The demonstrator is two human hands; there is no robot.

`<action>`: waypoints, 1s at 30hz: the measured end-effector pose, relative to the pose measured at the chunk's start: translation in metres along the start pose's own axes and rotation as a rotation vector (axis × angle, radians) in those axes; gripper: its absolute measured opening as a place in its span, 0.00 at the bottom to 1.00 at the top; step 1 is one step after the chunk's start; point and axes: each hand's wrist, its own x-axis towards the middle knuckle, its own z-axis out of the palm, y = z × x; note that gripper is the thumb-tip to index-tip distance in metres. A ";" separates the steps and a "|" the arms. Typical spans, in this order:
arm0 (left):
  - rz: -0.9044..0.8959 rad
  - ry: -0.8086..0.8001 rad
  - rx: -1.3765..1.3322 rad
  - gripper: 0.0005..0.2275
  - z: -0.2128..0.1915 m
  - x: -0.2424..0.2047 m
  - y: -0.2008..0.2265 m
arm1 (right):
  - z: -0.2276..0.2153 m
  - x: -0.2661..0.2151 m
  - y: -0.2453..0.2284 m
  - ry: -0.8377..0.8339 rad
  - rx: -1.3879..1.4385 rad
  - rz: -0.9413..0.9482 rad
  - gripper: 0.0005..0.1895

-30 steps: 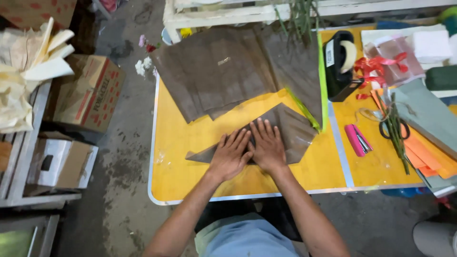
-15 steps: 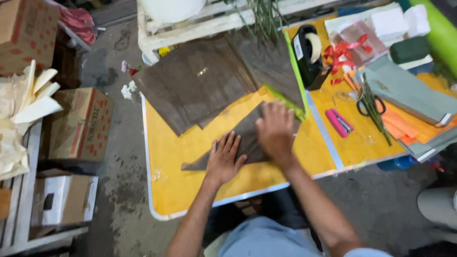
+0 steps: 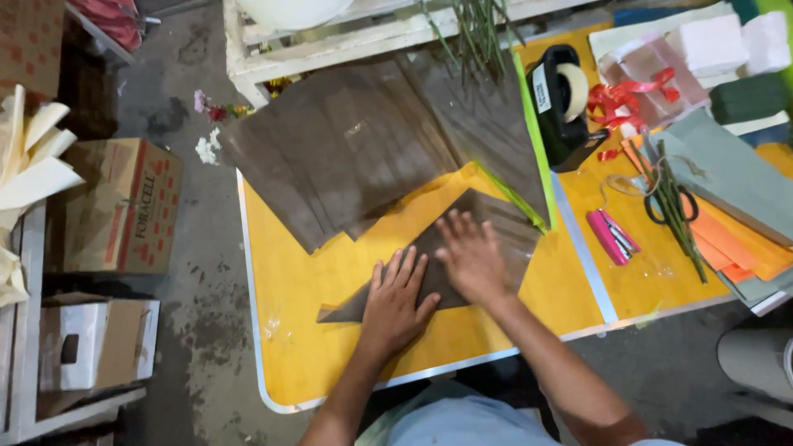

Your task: The person folds brown paper sheets on a yellow table, creating triangular shapes. They use a pink stapler to secure the folded paper at the corners. The process is repeated for multiple sheets.

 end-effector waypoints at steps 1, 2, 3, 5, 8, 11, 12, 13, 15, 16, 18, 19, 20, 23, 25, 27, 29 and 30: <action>0.002 0.028 -0.018 0.32 0.001 -0.004 0.000 | -0.014 -0.003 0.005 -0.097 -0.033 0.054 0.32; -0.008 0.018 -0.022 0.32 0.005 -0.008 -0.001 | -0.008 -0.006 0.018 -0.109 -0.028 0.049 0.32; 0.005 0.044 -0.021 0.32 0.007 -0.007 -0.002 | -0.004 -0.003 0.035 -0.075 -0.056 0.114 0.32; 0.017 0.076 -0.023 0.32 0.012 -0.007 -0.004 | 0.002 -0.003 0.055 -0.038 -0.089 0.174 0.32; 0.034 0.102 -0.001 0.32 0.020 -0.008 -0.006 | -0.007 -0.012 0.044 -0.064 -0.022 0.256 0.35; 0.025 0.086 -0.026 0.31 0.008 -0.008 0.002 | -0.031 -0.026 -0.021 0.300 0.105 0.137 0.33; 0.008 0.058 -0.011 0.30 -0.001 -0.009 0.008 | -0.025 -0.028 -0.045 0.322 0.149 -0.041 0.30; -0.011 0.026 0.005 0.29 -0.010 -0.010 0.014 | -0.018 -0.031 -0.070 0.341 0.197 -0.217 0.28; 0.005 0.040 0.024 0.29 0.001 -0.008 0.007 | 0.021 -0.014 -0.063 0.250 0.255 -0.200 0.30; 0.017 0.057 0.047 0.30 0.006 -0.007 0.003 | 0.040 -0.006 -0.060 0.162 0.315 -0.187 0.33; 0.008 0.034 0.042 0.30 0.015 -0.006 -0.002 | 0.052 0.008 -0.029 0.228 0.137 -0.188 0.30; -0.002 0.027 0.037 0.30 0.018 -0.004 -0.005 | 0.056 0.019 -0.012 0.300 -0.051 -0.197 0.28; -0.006 0.028 0.036 0.30 0.014 -0.002 -0.006 | 0.034 0.022 -0.003 0.299 -0.050 -0.201 0.28; -0.011 0.027 -0.014 0.32 0.011 -0.004 -0.005 | -0.005 0.023 0.027 0.048 -0.006 -0.003 0.32; 0.004 0.054 0.010 0.32 0.013 -0.007 -0.005 | 0.001 0.027 0.049 -0.044 -0.073 0.097 0.32; 0.013 0.072 0.006 0.32 0.013 -0.009 -0.005 | 0.001 0.035 0.066 -0.067 0.021 0.178 0.32; 0.024 0.091 -0.001 0.32 0.019 -0.011 -0.008 | 0.009 0.039 0.079 -0.091 0.113 0.261 0.33; 0.041 0.126 0.027 0.32 0.023 -0.010 -0.011 | 0.015 0.040 0.085 -0.084 0.111 0.265 0.34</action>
